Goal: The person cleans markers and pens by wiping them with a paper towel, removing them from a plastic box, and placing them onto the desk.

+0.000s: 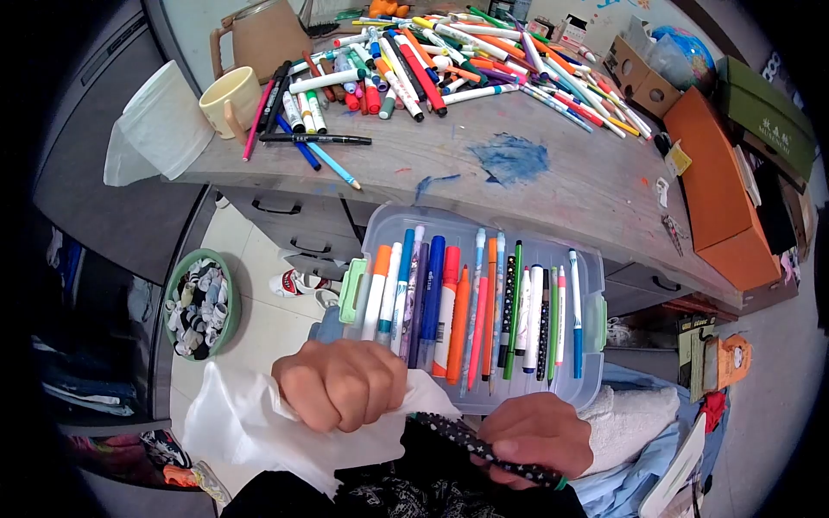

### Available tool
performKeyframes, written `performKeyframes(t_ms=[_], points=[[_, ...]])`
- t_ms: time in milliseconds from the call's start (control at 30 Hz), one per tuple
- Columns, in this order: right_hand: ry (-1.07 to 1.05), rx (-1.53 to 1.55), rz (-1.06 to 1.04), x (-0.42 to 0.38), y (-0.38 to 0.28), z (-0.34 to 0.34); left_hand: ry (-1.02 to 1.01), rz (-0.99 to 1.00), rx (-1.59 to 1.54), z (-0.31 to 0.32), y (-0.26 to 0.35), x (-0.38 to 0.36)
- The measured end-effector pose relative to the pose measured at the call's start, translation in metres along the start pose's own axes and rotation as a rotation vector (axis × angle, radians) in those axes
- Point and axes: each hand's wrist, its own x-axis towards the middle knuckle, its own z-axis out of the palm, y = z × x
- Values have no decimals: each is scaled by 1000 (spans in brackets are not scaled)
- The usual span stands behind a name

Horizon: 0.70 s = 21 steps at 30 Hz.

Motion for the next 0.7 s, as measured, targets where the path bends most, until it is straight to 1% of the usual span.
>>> performKeyframes(t_ms=[33, 67, 133, 200, 267, 300, 333, 367, 433, 500, 533, 600, 633, 667, 700], points=[[-38, 17, -10, -1, 1, 0, 46, -12, 32, 4, 1, 0], [-37, 18, -10, 0, 1, 1, 47, -12, 32, 8, 2, 1], [-35, -34, -34, 8, -1, 5, 115, -35, 95, 14, 2, 2], [-7, -24, 0, 10, 0, 14, 84, -51, 102, 13, 0, 5], [-3, -203, 12, 17, 0, 17, 54, -68, 112, 14, -3, 6], [54, -177, 15, 12, 3, 20, 177, -48, 43, 16, -7, 7], [51, -170, 13, 8, 3, 16, 205, -44, 35, 11, -7, 9], [97, -116, -37, 3, 4, 8, 233, -39, 26, 7, -8, 11], [211, -50, -130, -9, 11, 6, 430, 6, 37, 18, -19, 19], [349, -39, -221, -19, 19, 6, 1014, -218, 340, 33, -23, 40], [360, -34, -208, -24, 21, 5, 1304, -333, 490, 39, -23, 49], [381, -23, -182, -23, 22, 4, 1592, -449, 643, 37, -16, 43], [358, -28, -231, -21, 26, 7, 1662, -468, 655, 36, -17, 42], [372, -35, -247, -21, 26, 13, 1665, -449, 646, 36, -18, 39], [386, -42, -263, -17, 25, 19, 1617, -401, 581, 35, -19, 39]])
